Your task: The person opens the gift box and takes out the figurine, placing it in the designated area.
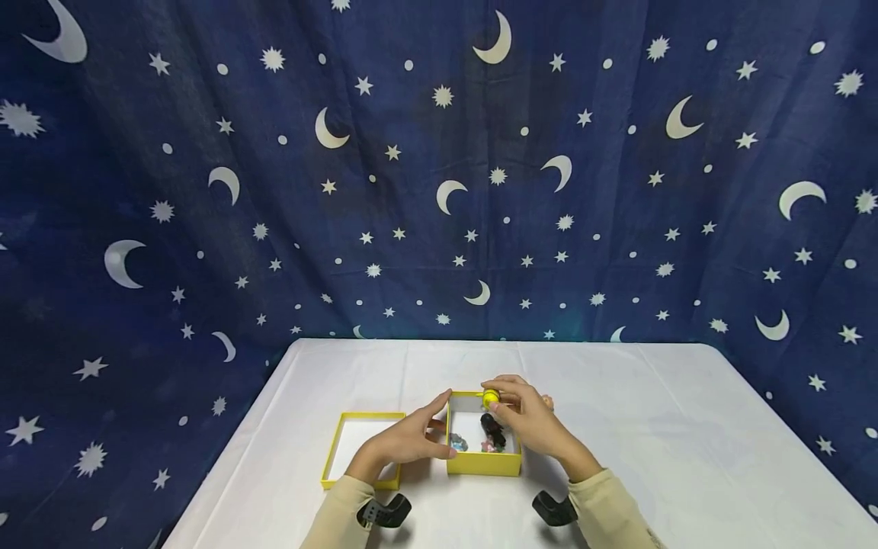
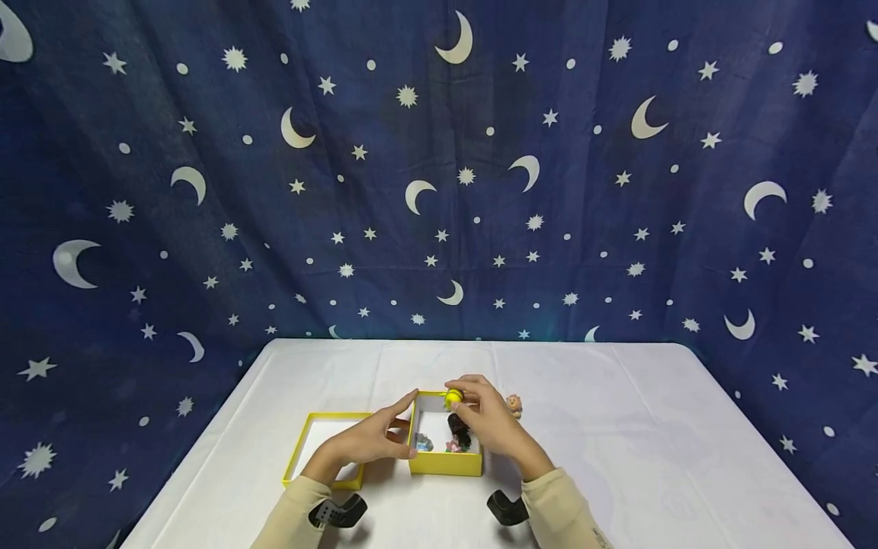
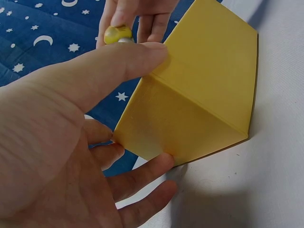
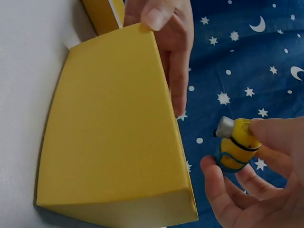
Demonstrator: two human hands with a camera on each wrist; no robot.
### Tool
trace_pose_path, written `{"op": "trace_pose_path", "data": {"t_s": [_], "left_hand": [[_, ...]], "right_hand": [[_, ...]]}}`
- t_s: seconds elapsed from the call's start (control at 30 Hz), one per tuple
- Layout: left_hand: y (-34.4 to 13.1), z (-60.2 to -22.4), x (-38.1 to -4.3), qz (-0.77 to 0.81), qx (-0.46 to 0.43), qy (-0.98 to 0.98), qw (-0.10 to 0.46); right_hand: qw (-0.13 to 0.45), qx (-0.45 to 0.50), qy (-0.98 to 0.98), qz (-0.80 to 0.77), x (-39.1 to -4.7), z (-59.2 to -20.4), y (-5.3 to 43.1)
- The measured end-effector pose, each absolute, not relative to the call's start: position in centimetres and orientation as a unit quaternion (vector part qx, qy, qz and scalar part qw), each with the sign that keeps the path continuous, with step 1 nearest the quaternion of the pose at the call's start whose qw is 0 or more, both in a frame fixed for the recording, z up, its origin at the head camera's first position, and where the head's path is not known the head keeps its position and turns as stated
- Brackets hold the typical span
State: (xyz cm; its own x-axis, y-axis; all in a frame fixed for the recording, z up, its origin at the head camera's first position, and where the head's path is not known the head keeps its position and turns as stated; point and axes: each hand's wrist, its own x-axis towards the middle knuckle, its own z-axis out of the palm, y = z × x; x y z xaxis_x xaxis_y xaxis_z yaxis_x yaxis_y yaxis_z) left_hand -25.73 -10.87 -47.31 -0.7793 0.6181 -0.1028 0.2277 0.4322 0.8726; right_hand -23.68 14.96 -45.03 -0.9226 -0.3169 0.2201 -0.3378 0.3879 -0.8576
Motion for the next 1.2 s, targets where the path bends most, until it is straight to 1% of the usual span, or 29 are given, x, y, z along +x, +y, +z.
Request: {"op": "trace_pose_path", "data": {"t_s": [0.17, 0.4, 0.67, 0.87, 1.0, 1.2], "left_hand": [[-10.9, -47.4, -25.6, 0.461, 0.259, 0.823, 0.207], [-10.8, -47.4, -25.6, 0.458, 0.253, 0.826, 0.209], [-10.9, -47.3, -25.5, 0.463, 0.251, 0.824, 0.209], [-10.9, -47.4, -25.5, 0.471, 0.246, 0.821, 0.21], [-10.8, -47.5, -25.5, 0.472, 0.251, 0.819, 0.21], [-11.0, -47.6, -25.6, 0.468, 0.255, 0.821, 0.206]], "right_hand": [[0.013, 0.189, -0.833, 0.52, -23.6, -44.9, 15.3], [-0.013, 0.192, -0.827, 0.528, -23.8, -44.8, 15.9], [0.004, 0.195, -0.812, 0.55, -24.0, -44.8, 16.7], [-0.024, 0.194, -0.799, 0.568, -24.2, -44.7, 17.4], [-0.043, 0.209, -0.795, 0.568, -24.1, -44.8, 17.8], [-0.027, 0.231, -0.79, 0.568, -24.2, -45.0, 17.8]]}}
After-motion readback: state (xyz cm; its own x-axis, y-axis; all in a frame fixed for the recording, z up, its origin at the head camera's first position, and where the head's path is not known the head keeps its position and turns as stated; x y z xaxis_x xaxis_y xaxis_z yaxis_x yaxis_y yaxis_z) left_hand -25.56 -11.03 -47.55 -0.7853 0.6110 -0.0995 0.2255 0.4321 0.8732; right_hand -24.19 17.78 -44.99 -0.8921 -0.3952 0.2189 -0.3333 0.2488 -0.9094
